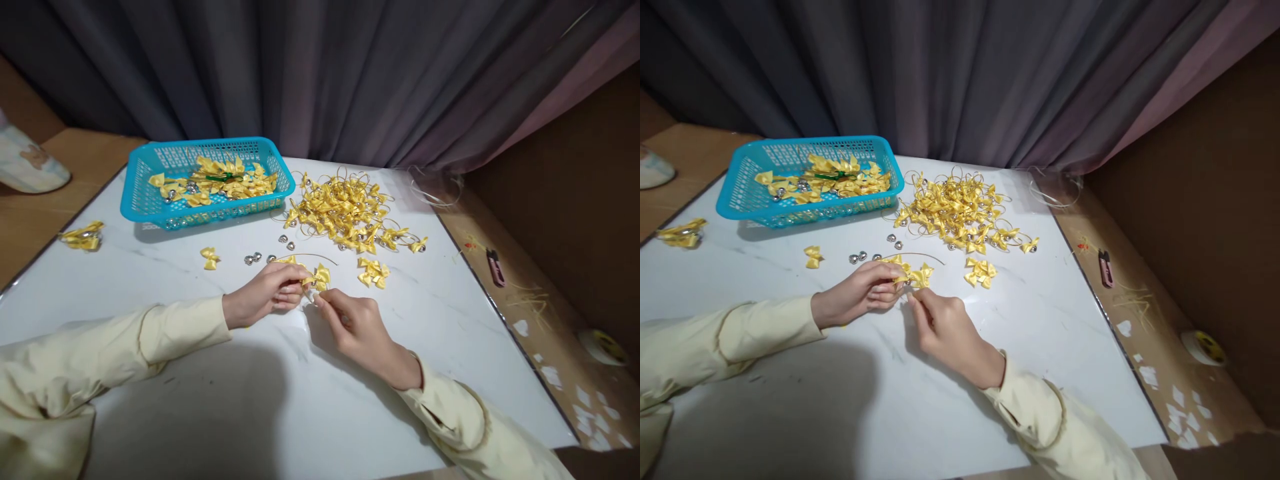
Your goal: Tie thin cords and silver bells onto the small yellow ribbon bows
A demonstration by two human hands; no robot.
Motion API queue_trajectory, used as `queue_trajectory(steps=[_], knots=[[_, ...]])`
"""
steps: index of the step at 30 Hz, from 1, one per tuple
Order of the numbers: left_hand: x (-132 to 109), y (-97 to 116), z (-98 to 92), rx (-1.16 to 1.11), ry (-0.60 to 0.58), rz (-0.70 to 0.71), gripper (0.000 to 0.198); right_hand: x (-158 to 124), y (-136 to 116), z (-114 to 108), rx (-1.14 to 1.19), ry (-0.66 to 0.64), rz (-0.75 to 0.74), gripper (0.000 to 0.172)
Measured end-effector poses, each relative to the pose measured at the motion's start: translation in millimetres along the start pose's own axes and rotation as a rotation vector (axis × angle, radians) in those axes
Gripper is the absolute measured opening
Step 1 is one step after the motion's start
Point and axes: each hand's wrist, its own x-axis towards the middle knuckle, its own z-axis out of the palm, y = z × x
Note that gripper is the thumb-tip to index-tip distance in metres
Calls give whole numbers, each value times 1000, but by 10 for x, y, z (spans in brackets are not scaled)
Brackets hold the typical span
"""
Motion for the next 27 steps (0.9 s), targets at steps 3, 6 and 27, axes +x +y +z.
queue_trajectory(steps=[3,6,27], knots=[[-9,-5,3,25,1,22,24,-14,-16,16,-20,7,-27,24],[-20,-16,13,65,-17,42,24,-27,-22,42,-49,15,-69,23],[-28,-67,-27,383,-132,144,26,16,-31,-73,39,-97,23,23]])
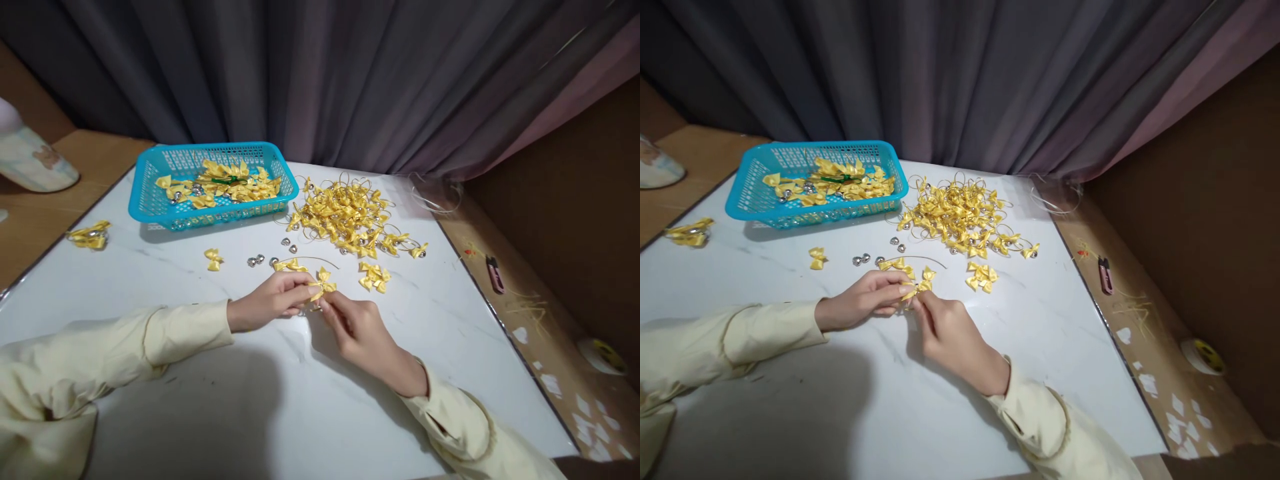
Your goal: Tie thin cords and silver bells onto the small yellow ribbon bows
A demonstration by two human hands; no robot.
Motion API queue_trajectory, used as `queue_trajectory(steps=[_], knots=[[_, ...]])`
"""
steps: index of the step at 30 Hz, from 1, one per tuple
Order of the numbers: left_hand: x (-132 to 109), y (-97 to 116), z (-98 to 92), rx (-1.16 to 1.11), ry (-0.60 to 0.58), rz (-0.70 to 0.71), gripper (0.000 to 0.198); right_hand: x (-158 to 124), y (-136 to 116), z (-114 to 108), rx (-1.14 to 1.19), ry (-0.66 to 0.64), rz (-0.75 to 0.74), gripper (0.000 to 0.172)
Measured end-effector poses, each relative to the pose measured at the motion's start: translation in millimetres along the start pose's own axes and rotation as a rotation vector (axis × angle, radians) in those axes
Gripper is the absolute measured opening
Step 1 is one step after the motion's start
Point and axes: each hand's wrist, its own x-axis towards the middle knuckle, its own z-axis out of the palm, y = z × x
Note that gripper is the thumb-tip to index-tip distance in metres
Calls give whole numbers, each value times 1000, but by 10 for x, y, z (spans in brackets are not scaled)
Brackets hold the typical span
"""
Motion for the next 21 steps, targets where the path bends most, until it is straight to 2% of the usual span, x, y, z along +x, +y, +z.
queue_trajectory(steps=[4,8,11,21], knots=[[-21,13,-12,93,-14,36,25,31,-41,-59,146,-29,80,32],[-35,28,-7,271,-9,160,23,51,-64,-58,232,-46,190,43],[-40,35,1,338,-17,218,21,47,-62,-42,280,-34,216,45],[-45,40,4,344,-19,204,23,44,-61,-38,313,-14,214,43]])
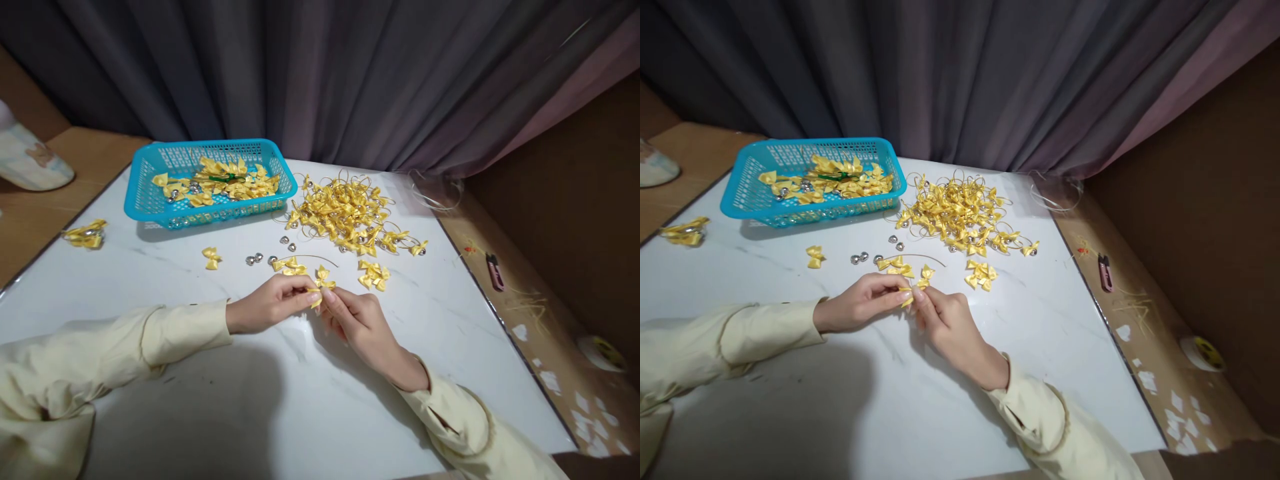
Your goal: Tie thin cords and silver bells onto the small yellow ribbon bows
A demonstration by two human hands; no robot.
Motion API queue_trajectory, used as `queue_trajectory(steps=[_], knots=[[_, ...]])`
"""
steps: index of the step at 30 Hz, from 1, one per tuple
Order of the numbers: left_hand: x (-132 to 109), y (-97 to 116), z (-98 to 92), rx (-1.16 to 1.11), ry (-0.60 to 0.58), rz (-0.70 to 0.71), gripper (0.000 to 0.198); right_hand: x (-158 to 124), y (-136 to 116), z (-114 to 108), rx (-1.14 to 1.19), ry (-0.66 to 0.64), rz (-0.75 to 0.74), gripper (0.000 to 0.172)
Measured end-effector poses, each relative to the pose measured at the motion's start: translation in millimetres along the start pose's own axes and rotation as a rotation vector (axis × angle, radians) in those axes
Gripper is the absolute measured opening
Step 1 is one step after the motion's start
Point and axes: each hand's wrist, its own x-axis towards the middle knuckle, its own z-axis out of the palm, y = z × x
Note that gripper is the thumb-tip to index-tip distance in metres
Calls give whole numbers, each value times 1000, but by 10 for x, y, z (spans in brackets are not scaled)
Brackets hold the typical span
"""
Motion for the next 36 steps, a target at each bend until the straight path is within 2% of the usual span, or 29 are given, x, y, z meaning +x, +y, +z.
queue_trajectory(steps=[12,16,20,23,26,31,36], knots=[[-7,-2,11,-271,18,-172,27,-22,40,-5,-130,-35,-90,32],[-5,2,13,-319,12,-209,27,-42,76,25,-215,8,-144,28],[-1,-5,17,-285,14,-225,29,-39,123,65,-327,73,-186,24],[1,-17,16,-248,27,-191,27,-39,108,49,-426,73,-195,23],[10,-16,15,-210,41,-168,25,-69,17,-37,-556,67,-211,21],[19,15,18,-127,62,-127,25,-82,-155,-217,-589,192,-253,16],[-4,7,23,-50,43,-93,20,59,-164,-212,-732,2,-191,20]])
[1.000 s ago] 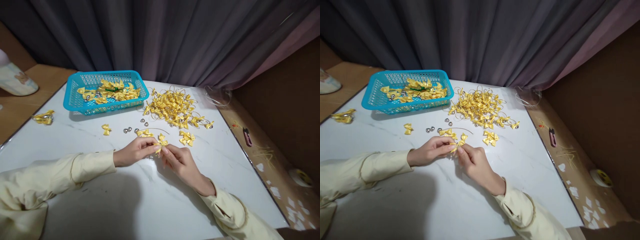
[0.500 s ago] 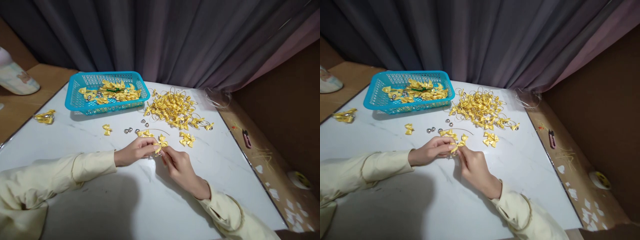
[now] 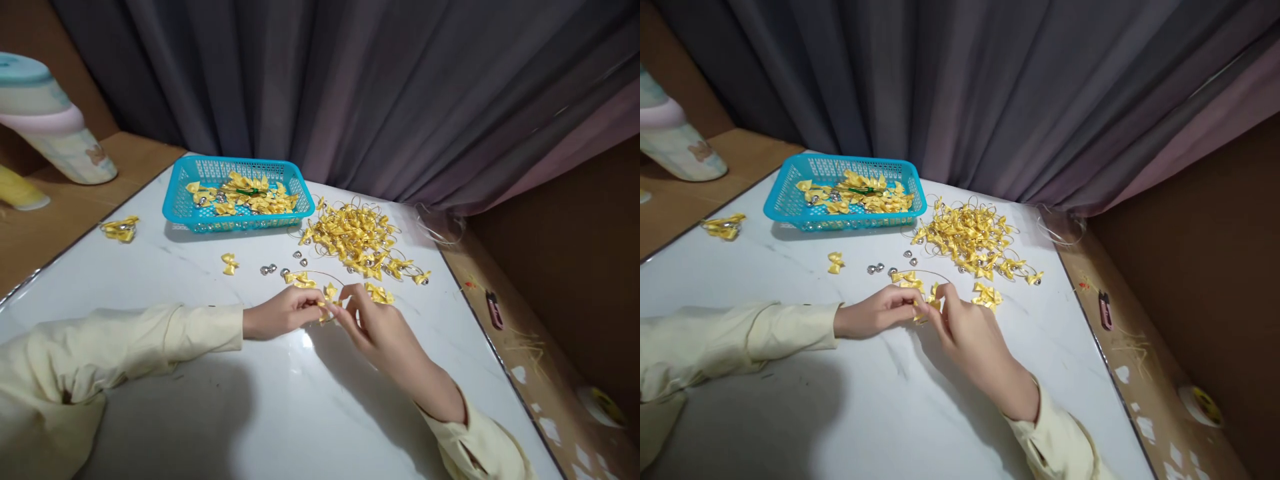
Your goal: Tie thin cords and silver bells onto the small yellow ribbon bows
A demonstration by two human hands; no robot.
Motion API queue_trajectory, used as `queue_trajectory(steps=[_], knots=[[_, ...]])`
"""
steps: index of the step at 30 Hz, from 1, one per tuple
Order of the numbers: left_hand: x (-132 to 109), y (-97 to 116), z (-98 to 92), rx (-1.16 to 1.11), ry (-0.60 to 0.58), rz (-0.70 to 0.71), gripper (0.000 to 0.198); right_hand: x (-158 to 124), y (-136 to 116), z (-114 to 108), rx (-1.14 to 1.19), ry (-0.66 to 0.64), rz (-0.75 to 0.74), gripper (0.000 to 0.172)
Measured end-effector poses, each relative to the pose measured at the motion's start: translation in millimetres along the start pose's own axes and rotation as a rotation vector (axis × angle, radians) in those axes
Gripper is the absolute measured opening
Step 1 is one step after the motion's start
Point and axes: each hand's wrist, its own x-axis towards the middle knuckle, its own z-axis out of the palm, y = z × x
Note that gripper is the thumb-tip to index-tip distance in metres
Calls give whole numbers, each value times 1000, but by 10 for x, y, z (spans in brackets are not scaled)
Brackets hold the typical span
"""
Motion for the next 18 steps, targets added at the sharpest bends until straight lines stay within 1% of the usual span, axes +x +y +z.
queue_trajectory(steps=[2,3,6,8,14,18], knots=[[-7,-13,-4,15,-9,17,19,49,-11,48,-82,-36,-22,25],[-10,-19,-7,30,-11,28,18,67,-20,70,-124,-33,-47,27],[-14,-25,-9,75,-25,48,17,98,-45,106,-181,30,-154,29],[-17,-25,-6,92,-25,59,16,112,-54,106,-147,64,-202,27],[-27,-33,-4,128,12,93,18,150,-28,146,29,105,-264,19],[-27,-34,-9,102,14,92,17,164,13,230,21,163,-305,17]])
